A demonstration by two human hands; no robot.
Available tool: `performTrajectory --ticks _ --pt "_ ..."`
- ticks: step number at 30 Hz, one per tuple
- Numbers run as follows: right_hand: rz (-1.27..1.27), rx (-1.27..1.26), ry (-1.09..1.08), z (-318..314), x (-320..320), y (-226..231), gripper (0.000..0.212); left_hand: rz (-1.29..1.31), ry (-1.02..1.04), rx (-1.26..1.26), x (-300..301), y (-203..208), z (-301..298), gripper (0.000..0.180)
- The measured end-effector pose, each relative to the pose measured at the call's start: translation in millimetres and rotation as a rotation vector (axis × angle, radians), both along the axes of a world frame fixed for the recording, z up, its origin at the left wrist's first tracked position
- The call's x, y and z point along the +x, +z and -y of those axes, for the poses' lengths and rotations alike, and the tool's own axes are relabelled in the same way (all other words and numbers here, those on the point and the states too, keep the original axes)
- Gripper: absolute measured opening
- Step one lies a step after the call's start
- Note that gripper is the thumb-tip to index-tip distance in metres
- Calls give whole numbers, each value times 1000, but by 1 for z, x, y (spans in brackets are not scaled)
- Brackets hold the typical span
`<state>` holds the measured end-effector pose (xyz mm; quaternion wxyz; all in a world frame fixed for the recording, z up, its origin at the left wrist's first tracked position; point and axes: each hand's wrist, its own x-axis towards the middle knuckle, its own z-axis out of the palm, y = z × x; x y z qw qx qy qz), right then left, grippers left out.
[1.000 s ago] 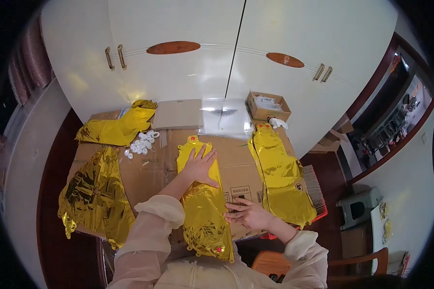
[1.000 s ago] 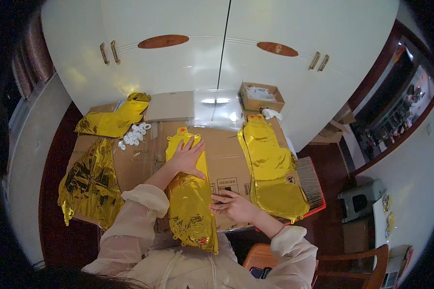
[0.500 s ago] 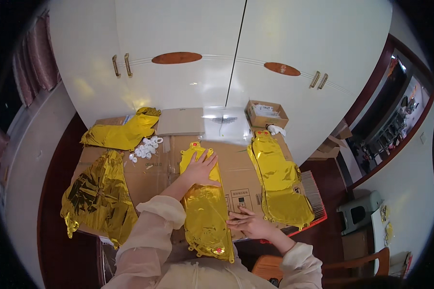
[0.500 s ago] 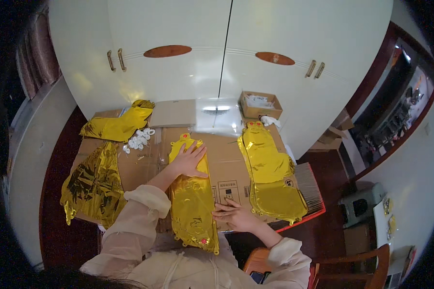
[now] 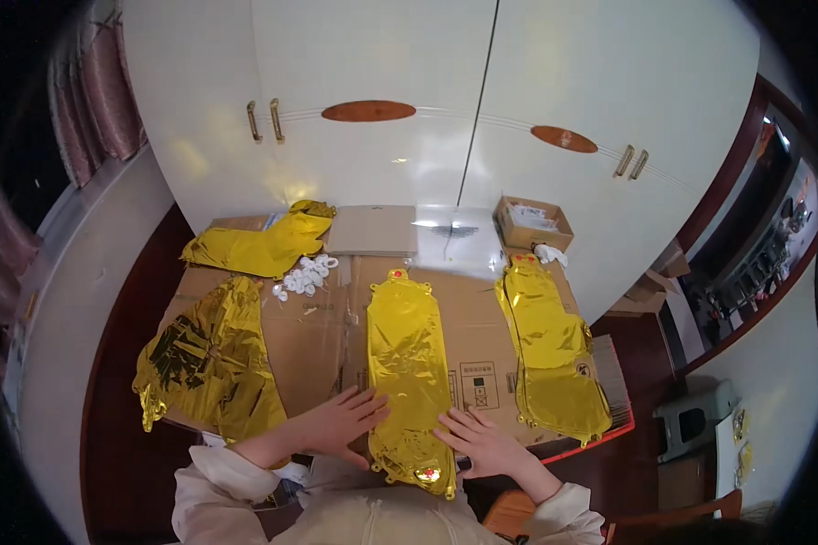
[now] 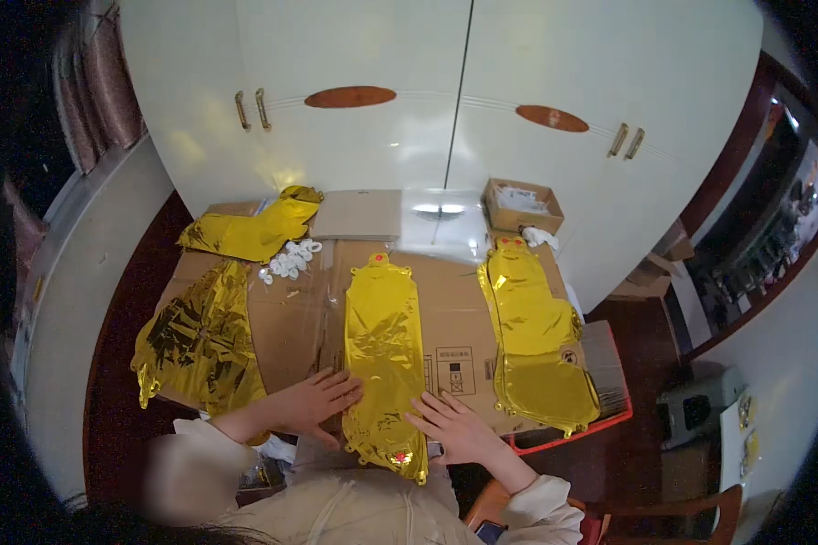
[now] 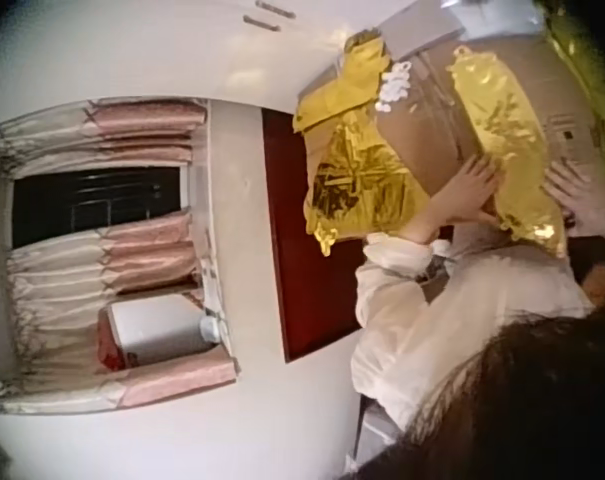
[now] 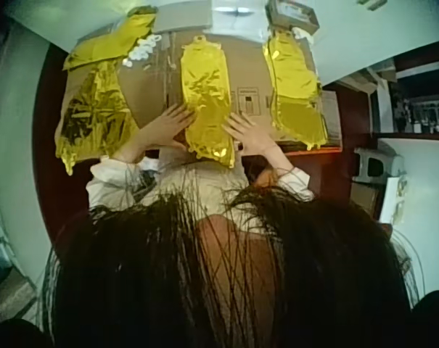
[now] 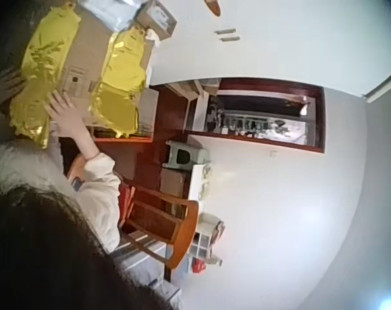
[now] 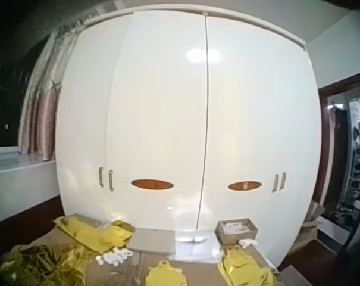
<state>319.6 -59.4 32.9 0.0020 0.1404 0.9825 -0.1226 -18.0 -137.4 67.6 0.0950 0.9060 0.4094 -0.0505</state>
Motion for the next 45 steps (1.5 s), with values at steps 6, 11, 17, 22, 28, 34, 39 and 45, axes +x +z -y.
performTrajectory --ticks 6,11,17,22,28,34,39,45 --pt "-189 -161 -100 -9 15 5 78 87 188 230 -42 1 -62 73" --pt "-481 -265 -356 -10 14 -18 60 260 468 312 -100 -14 -202 25" --pt "-664 -233 -514 -8 6 -21 49 48 571 236 -153 -24 -312 39" --pt "-593 -163 -538 -6 7 -22 45 -102 503 173 -161 -23 -359 55" --pt "-605 -154 -539 -8 5 -22 43 -133 441 170 -165 -3 -359 59" --pt "-587 -135 -532 -7 4 -17 43 -221 399 290 -158 16 -356 33" --pt "-620 -146 -516 -10 8 -22 44 -478 155 620 -144 36 -328 14" --pt "-772 -177 -523 -20 9 -35 44 -163 8 969 -118 88 -203 8"
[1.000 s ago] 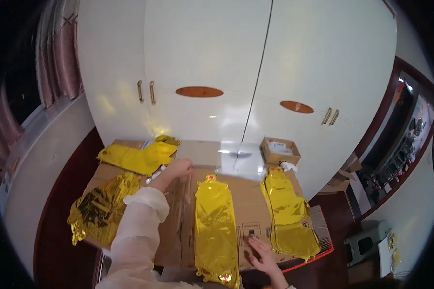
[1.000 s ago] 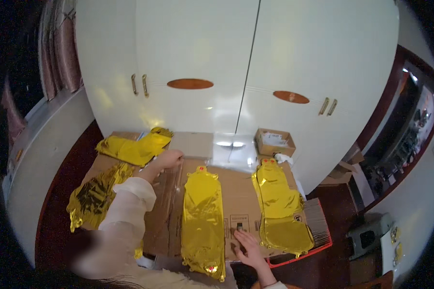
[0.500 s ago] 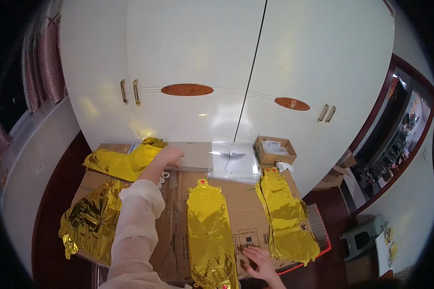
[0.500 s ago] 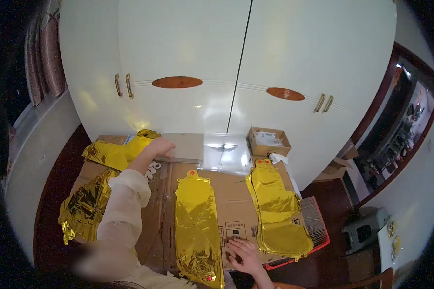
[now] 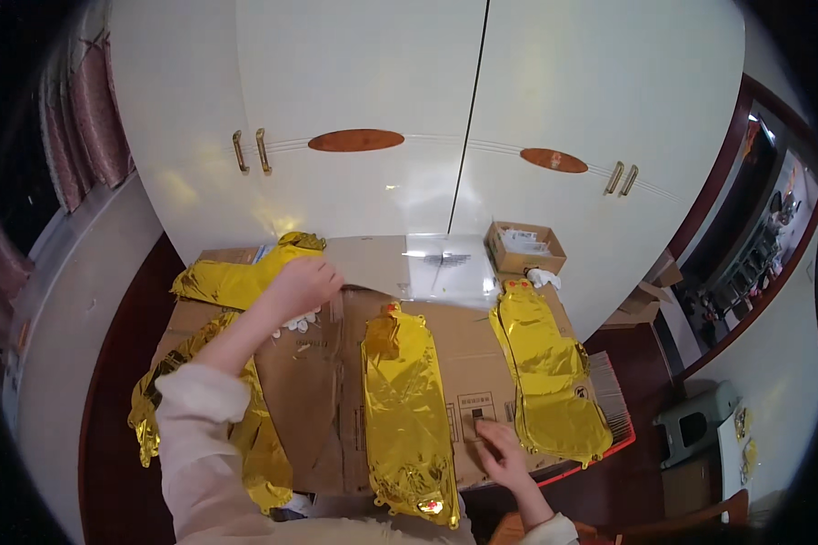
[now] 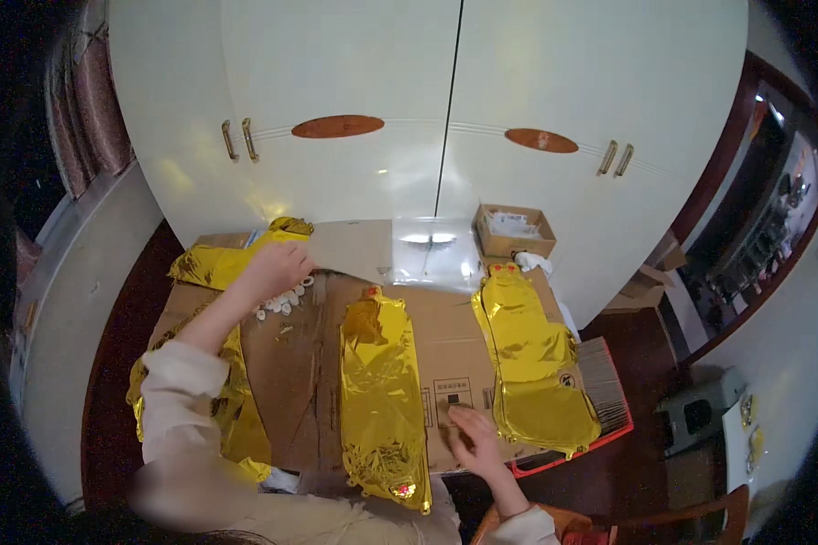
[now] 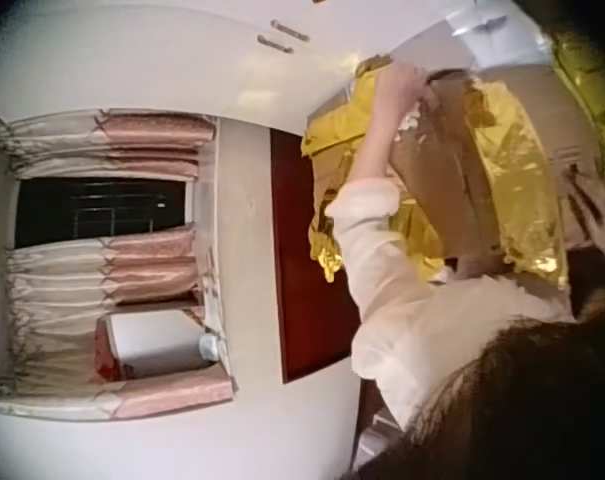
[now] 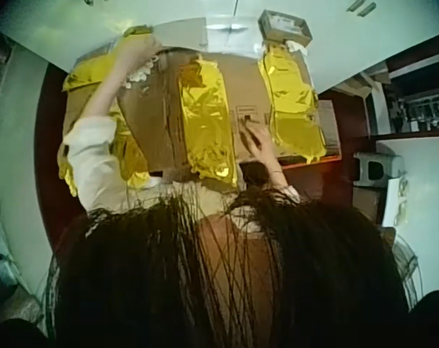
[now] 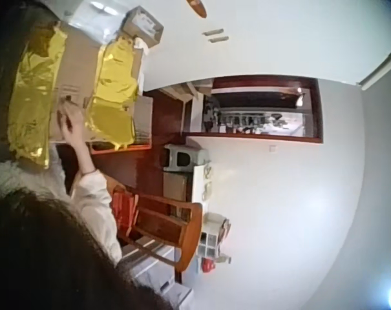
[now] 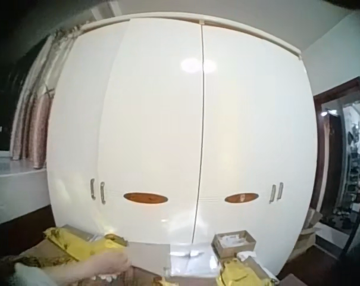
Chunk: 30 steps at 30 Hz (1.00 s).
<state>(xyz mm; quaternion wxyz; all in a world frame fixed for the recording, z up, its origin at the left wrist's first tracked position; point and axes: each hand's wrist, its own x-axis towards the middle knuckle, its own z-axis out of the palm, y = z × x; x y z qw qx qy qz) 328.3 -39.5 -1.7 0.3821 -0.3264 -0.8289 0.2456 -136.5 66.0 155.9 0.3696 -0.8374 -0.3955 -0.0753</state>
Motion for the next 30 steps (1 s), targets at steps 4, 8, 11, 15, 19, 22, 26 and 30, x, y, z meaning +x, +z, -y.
performTrajectory --ticks 4,8,11,15,19,22,26,30 --pt "-582 -807 -10 -21 -18 -8 54 -71 -58 107 61 1 91 10" --pt "-752 -1284 92 -67 -55 41 70 66 -179 -77 105 -55 145 10" --pt "-498 -1053 67 -79 -74 36 81 94 -214 -121 124 -80 156 9" --pt "-330 -784 113 -91 -79 12 87 166 -209 -231 126 -94 154 7" --pt "-242 -788 51 -89 -81 5 84 478 -282 -401 118 -100 146 12" --pt "-198 -588 39 -97 -77 -33 80 484 -215 -431 105 -124 122 30" --pt "-142 -445 -10 -95 -79 -40 77 378 -118 -576 106 -143 110 46" --pt "89 -422 -130 -74 -86 0 75 368 -113 -637 108 -152 102 49"
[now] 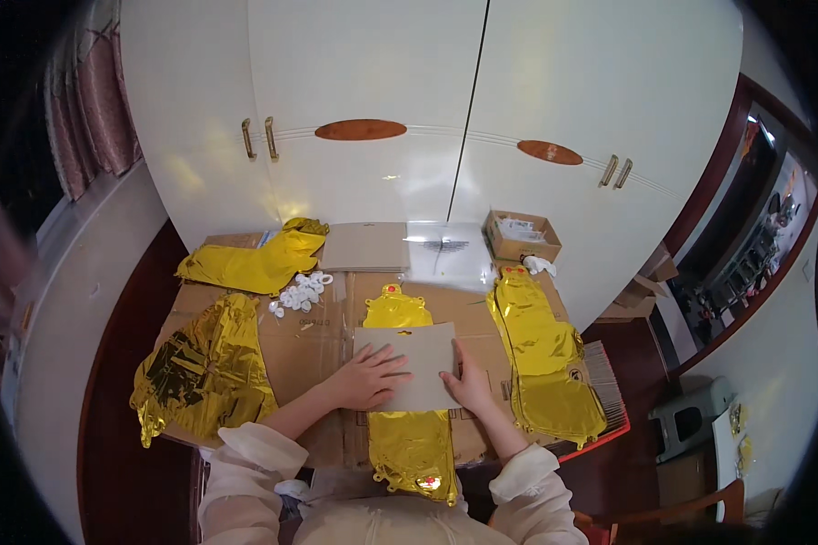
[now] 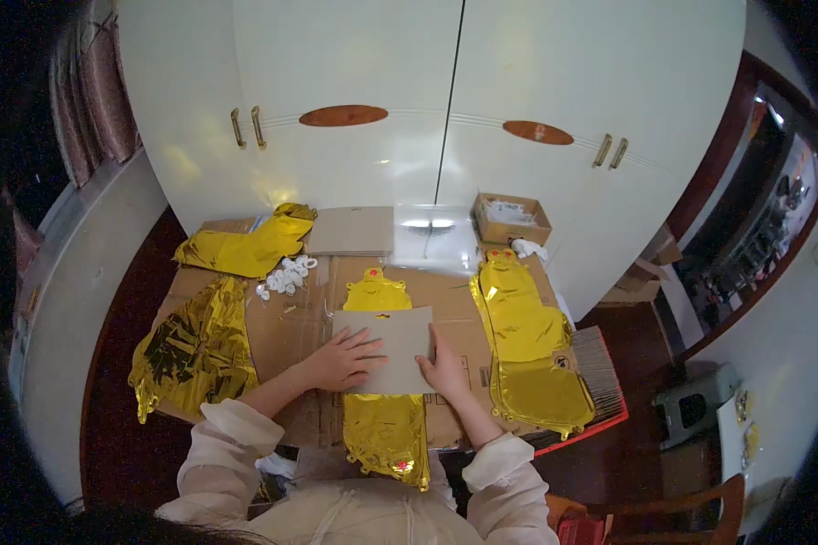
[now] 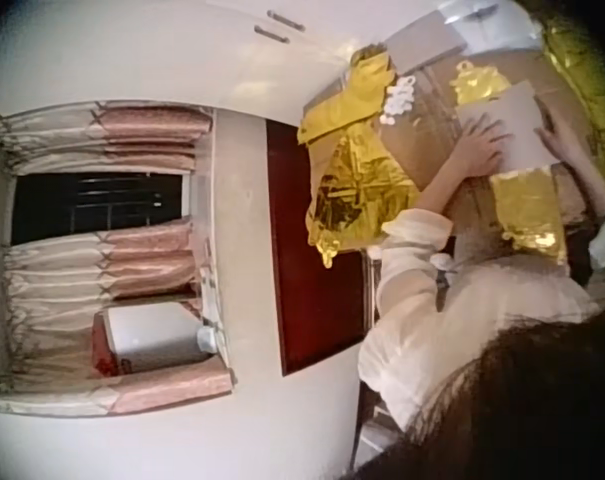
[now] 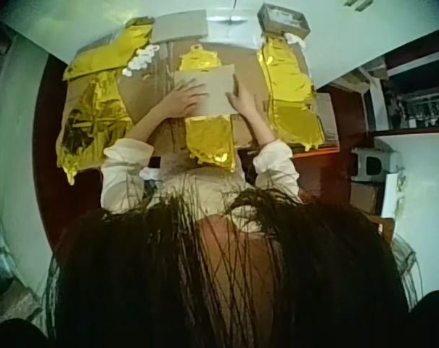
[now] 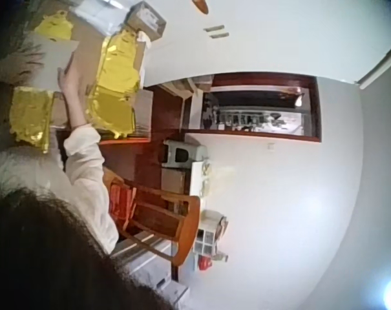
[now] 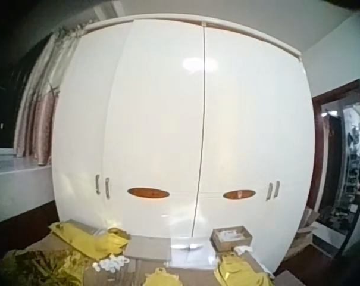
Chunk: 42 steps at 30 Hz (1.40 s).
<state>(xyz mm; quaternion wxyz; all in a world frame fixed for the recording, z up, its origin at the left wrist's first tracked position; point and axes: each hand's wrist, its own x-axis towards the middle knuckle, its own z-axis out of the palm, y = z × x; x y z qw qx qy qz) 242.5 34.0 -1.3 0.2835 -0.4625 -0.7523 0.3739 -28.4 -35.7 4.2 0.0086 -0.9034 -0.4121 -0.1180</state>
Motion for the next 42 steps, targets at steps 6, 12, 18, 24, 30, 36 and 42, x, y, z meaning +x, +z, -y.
performTrajectory --ticks 6,12,18,24,30,36,42 --pt "97 235 -24 1 2 -7 64 -35 10 -56 4 -3 -1 49" --pt "33 286 -42 2 -1 -10 53 -31 30 -30 3 -8 0 47" --pt "129 377 -67 5 -3 -16 45 -11 39 -24 5 -3 2 49" --pt "181 492 -27 6 -1 -15 41 -17 28 -17 5 -4 0 50" --pt "160 472 660 35 36 27 65 -63 34 -90 4 -2 -4 50" --pt "619 564 747 108 70 53 82 -93 42 -158 3 4 -6 51" --pt "553 741 775 112 64 22 69 -35 42 -143 3 -4 -6 49"
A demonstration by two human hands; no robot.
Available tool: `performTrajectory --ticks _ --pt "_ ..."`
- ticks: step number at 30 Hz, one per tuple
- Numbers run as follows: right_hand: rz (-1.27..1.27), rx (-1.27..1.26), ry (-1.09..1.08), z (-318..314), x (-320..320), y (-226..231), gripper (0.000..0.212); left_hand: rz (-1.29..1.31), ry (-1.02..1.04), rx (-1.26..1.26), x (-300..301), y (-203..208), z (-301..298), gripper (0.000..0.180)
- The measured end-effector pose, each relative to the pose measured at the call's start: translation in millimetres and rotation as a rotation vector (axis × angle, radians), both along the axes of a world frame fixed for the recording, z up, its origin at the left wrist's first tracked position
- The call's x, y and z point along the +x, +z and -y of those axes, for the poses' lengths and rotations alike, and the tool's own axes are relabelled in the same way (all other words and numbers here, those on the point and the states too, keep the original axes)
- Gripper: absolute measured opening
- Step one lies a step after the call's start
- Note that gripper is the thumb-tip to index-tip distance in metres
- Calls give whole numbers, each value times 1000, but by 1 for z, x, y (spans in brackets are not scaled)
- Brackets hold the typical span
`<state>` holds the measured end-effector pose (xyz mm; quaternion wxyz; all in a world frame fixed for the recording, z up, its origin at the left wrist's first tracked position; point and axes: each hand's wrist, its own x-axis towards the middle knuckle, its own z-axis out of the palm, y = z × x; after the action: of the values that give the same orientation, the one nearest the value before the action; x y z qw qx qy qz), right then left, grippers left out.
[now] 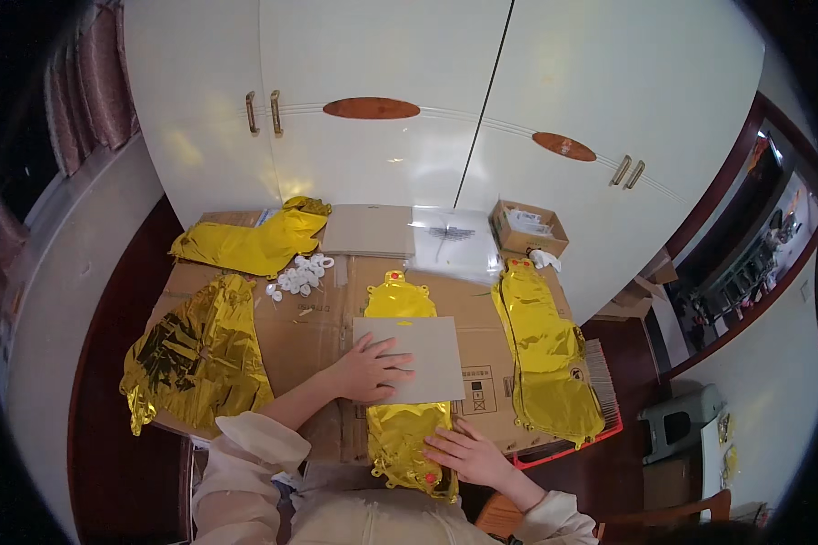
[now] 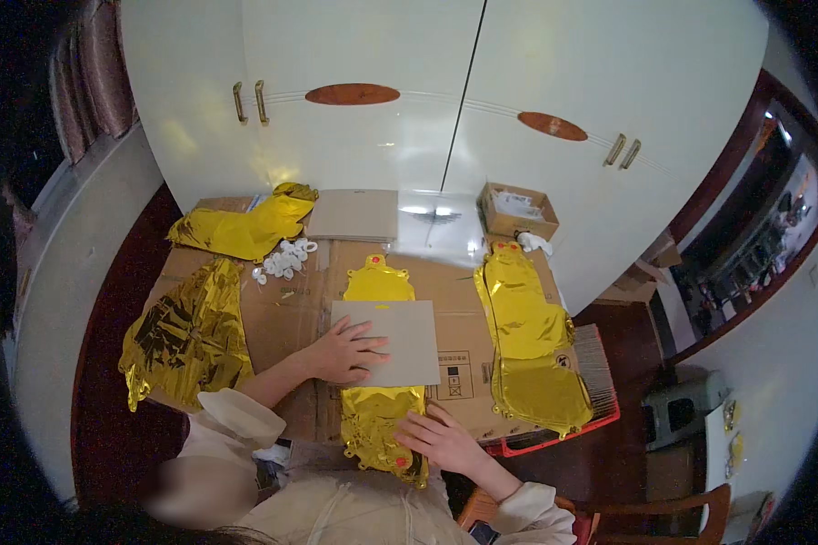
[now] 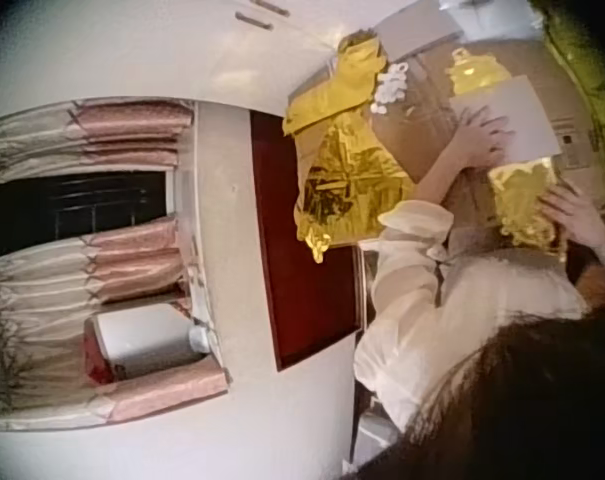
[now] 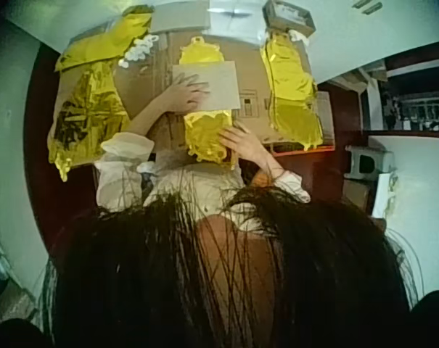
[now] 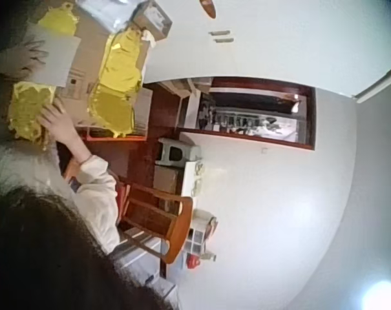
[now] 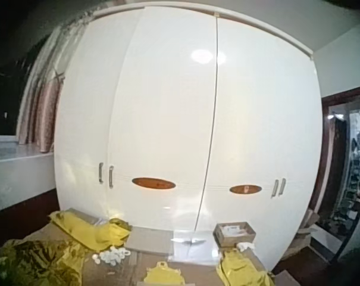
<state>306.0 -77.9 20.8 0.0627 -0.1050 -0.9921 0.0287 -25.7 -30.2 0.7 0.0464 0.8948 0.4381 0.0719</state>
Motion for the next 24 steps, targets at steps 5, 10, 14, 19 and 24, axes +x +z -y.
performTrajectory --ticks 5,10,14,19,24 --pt "-388 -258 -40 -14 -16 -5 45 4 -9 12 -1 -4 -1 47" --pt "-526 -457 -317 -74 -42 -2 24 -5 -54 22 -10 -14 -9 45" --pt "-510 -864 -525 -128 -76 -8 23 35 -70 -84 -25 -37 -23 53" --pt "-519 -843 -477 -164 -92 -41 27 86 5 -77 -13 -16 -11 50" --pt "-625 -535 -368 -158 -97 -39 26 -57 -43 -44 -16 -16 -13 46"
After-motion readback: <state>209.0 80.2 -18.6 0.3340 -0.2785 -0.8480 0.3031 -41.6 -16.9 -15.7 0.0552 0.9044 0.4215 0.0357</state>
